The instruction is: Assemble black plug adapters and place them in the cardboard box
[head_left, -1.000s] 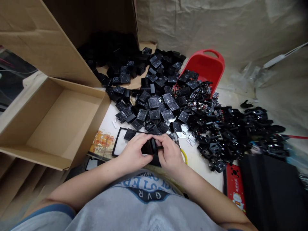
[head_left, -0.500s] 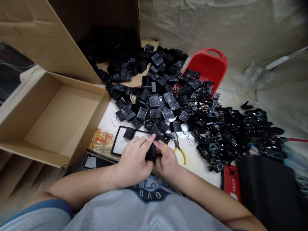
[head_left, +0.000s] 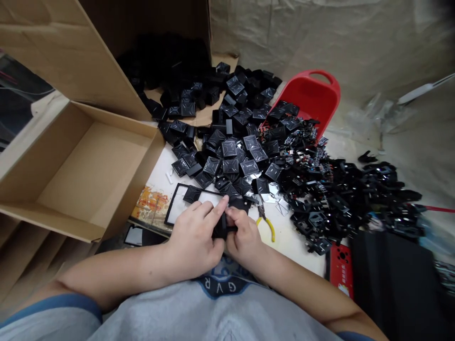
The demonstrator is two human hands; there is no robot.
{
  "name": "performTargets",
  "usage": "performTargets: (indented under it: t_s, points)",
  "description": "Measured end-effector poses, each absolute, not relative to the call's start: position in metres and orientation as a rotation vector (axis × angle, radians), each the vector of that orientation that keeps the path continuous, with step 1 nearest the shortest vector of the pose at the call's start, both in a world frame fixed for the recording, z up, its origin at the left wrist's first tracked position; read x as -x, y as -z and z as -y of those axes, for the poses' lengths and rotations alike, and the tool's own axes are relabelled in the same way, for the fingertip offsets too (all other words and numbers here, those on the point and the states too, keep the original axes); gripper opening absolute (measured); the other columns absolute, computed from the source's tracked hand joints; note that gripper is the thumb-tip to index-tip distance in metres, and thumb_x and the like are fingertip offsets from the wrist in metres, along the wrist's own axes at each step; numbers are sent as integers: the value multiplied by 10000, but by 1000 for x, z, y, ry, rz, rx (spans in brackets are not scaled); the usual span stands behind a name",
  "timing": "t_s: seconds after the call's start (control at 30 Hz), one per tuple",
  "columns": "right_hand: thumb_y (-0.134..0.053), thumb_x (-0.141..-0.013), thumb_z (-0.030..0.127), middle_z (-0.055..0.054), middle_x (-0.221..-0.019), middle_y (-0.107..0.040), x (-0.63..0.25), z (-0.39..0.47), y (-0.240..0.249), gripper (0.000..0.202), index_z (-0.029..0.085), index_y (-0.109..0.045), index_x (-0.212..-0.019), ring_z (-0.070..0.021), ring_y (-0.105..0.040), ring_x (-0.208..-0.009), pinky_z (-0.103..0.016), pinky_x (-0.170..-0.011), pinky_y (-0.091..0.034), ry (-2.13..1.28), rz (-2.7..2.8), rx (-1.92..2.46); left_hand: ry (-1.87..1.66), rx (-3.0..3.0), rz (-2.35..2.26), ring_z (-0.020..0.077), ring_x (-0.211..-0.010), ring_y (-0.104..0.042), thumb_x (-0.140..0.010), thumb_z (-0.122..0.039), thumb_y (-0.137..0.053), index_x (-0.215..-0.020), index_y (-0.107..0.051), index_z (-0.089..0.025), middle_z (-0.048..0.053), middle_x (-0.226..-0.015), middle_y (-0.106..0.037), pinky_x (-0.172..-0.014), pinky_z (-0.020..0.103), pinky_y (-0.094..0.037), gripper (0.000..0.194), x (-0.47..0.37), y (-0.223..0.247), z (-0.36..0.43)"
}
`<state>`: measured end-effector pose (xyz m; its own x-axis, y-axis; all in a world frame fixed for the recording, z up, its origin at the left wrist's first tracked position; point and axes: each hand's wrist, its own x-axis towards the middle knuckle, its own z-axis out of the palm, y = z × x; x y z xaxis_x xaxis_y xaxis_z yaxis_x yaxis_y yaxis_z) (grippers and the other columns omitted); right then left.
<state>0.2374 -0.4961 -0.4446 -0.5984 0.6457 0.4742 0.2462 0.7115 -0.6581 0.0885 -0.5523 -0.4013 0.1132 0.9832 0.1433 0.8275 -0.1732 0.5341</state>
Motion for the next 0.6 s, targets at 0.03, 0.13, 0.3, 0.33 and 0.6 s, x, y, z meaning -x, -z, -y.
performTargets:
  t_s: [0.03,0.13,0.3,0.33,0.6]
  points:
    - [-410,-683,14,-39,-872,-619,-237,495,445,526,208,-473,-1168,-183,-638,-734,-317,-658,-572,-771,2154,702,-681,-2050,-1776,261,-890,-577,-687,-105,-514,-1402,-389,-112,91,-945,-587,-847,444,-534,726,-88,400,551]
    - [-466,-808,112,-4,-795,-603,-231,486,445,282,226,-547,-1053,-146,-606,-627,-268,-561,-531,-1229,1900,909,-769,-1898,-1728,268,-1054,-565,-730,-109,-544,-1455,-285,-176,115,-1153,-552,-933,449,-508,773,-84,398,545]
    - [-607,-846,442,91,-559,-510,-218,479,443,216,247,-534,-903,-63,-366,-318,-173,-293,-286,-2141,982,1019,-1139,-1643,-1564,217,-1131,-570,-812,-202,-632,-1371,-325,-262,86,-1263,-529,-971,380,-499,640,-82,402,539]
    - [-645,-814,456,90,-560,-523,-216,479,445,251,245,-534,-894,-62,-370,-317,-171,-289,-281,-2196,897,1013,-1155,-1623,-1580,215,-1106,-585,-807,-215,-652,-1347,-349,-265,79,-1241,-551,-951,375,-508,621,-82,405,539]
    - [-619,-836,437,-28,-877,-658,-209,470,448,259,226,-623,-986,-152,-632,-702,-248,-587,-516,-1641,1637,1071,-618,-2055,-1858,313,-1039,-561,-786,-211,-626,-1282,-489,-142,130,-1104,-648,-925,512,-473,519,-63,395,544]
